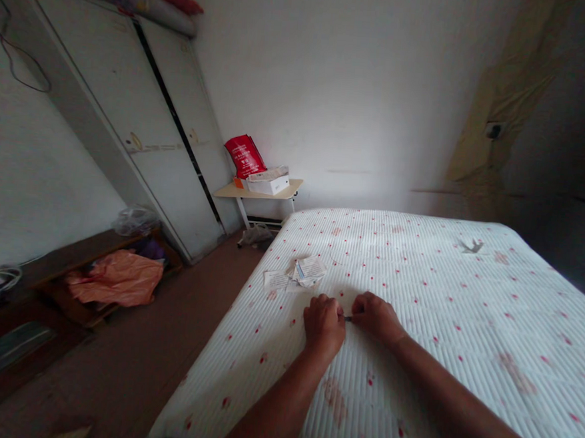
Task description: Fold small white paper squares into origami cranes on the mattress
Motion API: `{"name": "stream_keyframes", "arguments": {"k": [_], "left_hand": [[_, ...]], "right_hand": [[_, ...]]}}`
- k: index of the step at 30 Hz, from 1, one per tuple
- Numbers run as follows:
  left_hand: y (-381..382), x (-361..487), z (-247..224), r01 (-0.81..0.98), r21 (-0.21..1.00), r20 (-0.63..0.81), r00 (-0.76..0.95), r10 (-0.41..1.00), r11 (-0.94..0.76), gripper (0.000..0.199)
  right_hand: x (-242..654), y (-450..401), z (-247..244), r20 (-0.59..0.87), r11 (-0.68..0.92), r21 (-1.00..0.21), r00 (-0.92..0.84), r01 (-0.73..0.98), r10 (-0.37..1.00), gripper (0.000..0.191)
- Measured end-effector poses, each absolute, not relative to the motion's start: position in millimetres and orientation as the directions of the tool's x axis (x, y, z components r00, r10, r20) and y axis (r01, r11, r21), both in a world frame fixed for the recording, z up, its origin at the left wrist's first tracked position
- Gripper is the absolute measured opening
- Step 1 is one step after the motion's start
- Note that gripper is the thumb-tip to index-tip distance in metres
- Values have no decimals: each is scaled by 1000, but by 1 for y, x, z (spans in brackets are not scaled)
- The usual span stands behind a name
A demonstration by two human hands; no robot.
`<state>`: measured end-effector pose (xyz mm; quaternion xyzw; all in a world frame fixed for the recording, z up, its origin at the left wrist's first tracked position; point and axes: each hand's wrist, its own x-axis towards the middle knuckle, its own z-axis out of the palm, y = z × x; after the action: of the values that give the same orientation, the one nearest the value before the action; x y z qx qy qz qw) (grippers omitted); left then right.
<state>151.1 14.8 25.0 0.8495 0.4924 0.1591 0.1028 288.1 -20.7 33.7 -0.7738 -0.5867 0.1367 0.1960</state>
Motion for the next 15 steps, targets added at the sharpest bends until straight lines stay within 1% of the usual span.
{"name": "stream_keyframes", "arguments": {"k": [9, 15], "left_hand": [[21, 150, 23, 799, 343, 128, 482, 867, -495, 12], [19, 151, 27, 798, 339, 134, 483, 866, -497, 14]], "right_hand": [[292, -18, 28, 14, -225, -485, 265, 845, 964, 10], [297, -15, 23, 7, -215, -492, 251, 844, 968, 13]]}}
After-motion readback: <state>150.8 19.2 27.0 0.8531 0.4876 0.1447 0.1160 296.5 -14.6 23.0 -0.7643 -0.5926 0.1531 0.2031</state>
